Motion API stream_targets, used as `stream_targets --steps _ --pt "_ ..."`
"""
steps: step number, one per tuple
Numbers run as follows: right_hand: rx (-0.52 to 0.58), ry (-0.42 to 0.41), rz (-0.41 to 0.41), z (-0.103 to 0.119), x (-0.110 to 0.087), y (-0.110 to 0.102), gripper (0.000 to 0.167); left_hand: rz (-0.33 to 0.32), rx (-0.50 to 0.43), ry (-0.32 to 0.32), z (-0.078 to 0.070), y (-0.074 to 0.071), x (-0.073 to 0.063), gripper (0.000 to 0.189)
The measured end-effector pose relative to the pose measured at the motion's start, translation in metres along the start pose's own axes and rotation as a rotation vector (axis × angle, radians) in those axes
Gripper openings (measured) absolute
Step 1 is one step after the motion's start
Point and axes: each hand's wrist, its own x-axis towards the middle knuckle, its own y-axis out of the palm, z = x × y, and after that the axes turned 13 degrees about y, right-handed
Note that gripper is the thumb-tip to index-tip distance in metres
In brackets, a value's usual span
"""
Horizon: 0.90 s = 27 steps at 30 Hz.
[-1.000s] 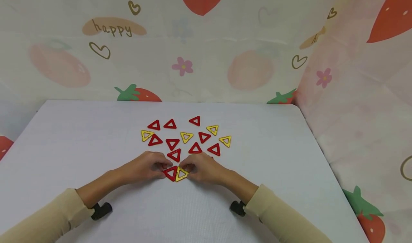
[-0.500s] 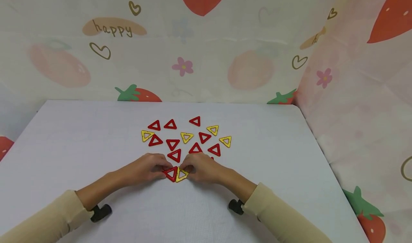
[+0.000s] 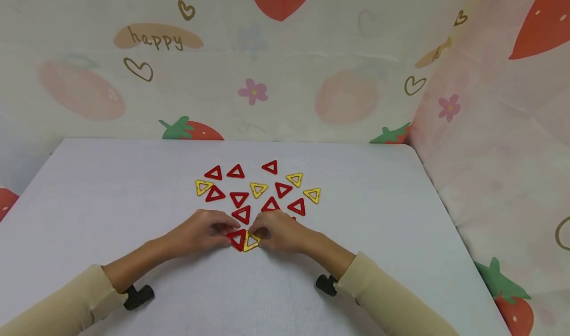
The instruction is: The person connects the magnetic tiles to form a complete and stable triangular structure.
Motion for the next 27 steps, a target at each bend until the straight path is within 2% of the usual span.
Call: stream_targets --steps 6,11,21,27 --pt "0.005 0.005 0.005 0.0 0.001 -0.001 0.027 -0.056 -0.073 0.031 0.0 0.003 0.005 0.034" --pt "0.008 0.0 0.009 0.001 0.002 -0.001 0.026 -0.075 -0.109 0.013 -0.002 0.007 0.008 0.037" --pt "0.004 -0.006 -0.001 0.001 0.002 0.0 0.027 -0.104 -0.119 -0.006 -0.006 0.015 0.013 0.04" --pt "0.005 -0.006 -0.007 0.0 0.001 0.0 0.028 -0.095 -0.08 -0.011 -0.006 0.018 0.014 0.042"
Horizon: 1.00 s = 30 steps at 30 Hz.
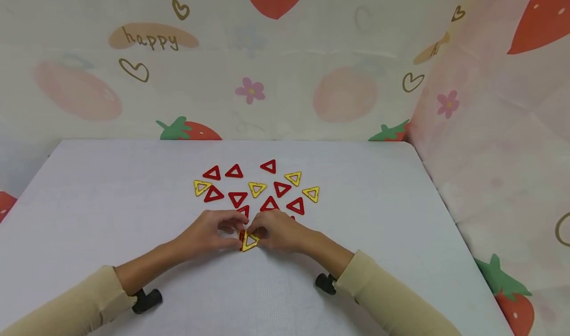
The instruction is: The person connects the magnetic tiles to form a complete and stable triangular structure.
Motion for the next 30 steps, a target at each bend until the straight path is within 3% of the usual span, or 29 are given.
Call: stream_targets --steps 10,15,23,30 --pt "0.022 0.012 0.015 -0.002 -0.003 0.0 0.03 0.02 0.012 -0.027 0.002 0.002 0.0 0.047" --pt "0.065 0.082 0.044 -0.007 -0.011 -0.009 0.034 0.029 -0.008 -0.046 0.002 0.002 0.0 0.048" --pt "0.068 0.121 -0.079 -0.027 -0.028 -0.033 0.034 0.03 -0.002 -0.065 0.001 0.0 0.0 0.05" --pt "0.081 0.17 -0.124 -0.042 -0.043 -0.041 0.033 0.026 -0.004 -0.066 0.0 0.0 0.0 0.05"
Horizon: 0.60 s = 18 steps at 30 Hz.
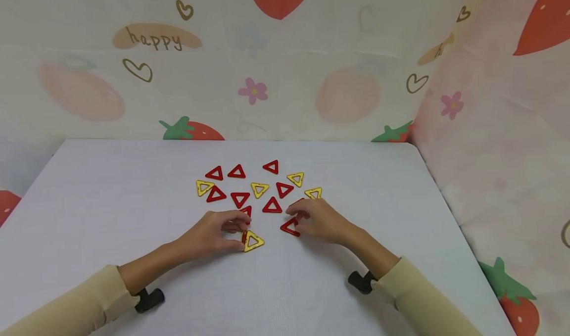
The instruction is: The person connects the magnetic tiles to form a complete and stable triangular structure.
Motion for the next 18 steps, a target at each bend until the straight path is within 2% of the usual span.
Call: stream_targets --steps 8,18 --pt "0.005 0.053 -0.007 -0.008 -0.006 0.006 0.04 0.002 0.011 -0.008 -0.001 0.001 0.001 0.049" --pt "-0.002 0.067 -0.035 -0.007 -0.007 0.012 0.041 -0.001 0.009 -0.009 -0.001 0.001 0.001 0.049"
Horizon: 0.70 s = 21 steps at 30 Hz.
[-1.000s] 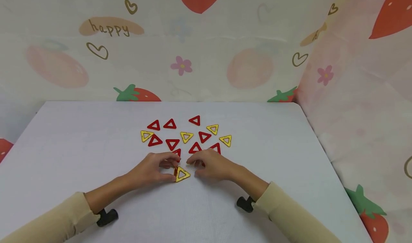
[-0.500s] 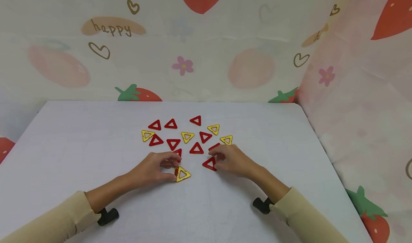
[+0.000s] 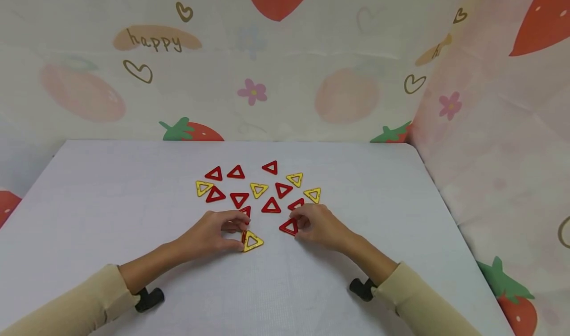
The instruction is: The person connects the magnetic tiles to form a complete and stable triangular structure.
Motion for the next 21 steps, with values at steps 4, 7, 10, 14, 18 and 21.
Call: stream_targets --steps 4,7,10,14,18,21 --pt "-0.032 -0.012 -0.01 0.0004 0.0014 0.0038 0.041 0.002 -0.005 -0.002 0.0002 -0.0001 0.0002 0.048" --pt "-0.061 -0.027 -0.017 0.0015 0.0026 0.0062 0.04 0.006 -0.008 -0.002 0.0002 -0.0007 0.0005 0.048" --pt "-0.062 -0.026 -0.016 0.0032 0.0037 0.0078 0.039 0.011 -0.007 -0.003 0.0002 -0.0016 0.001 0.048" --pt "-0.058 -0.024 -0.013 0.0051 0.0052 0.0092 0.038 0.02 -0.006 -0.012 0.0 -0.0022 0.0017 0.048" --pt "-0.06 -0.027 -0.009 0.0076 0.0069 0.0097 0.038 0.021 -0.002 -0.021 -0.0006 -0.0026 0.0024 0.048" --pt "-0.055 -0.027 -0.001 0.0086 0.0085 0.0102 0.038 0.02 -0.003 -0.024 -0.0007 -0.0026 0.0026 0.048"
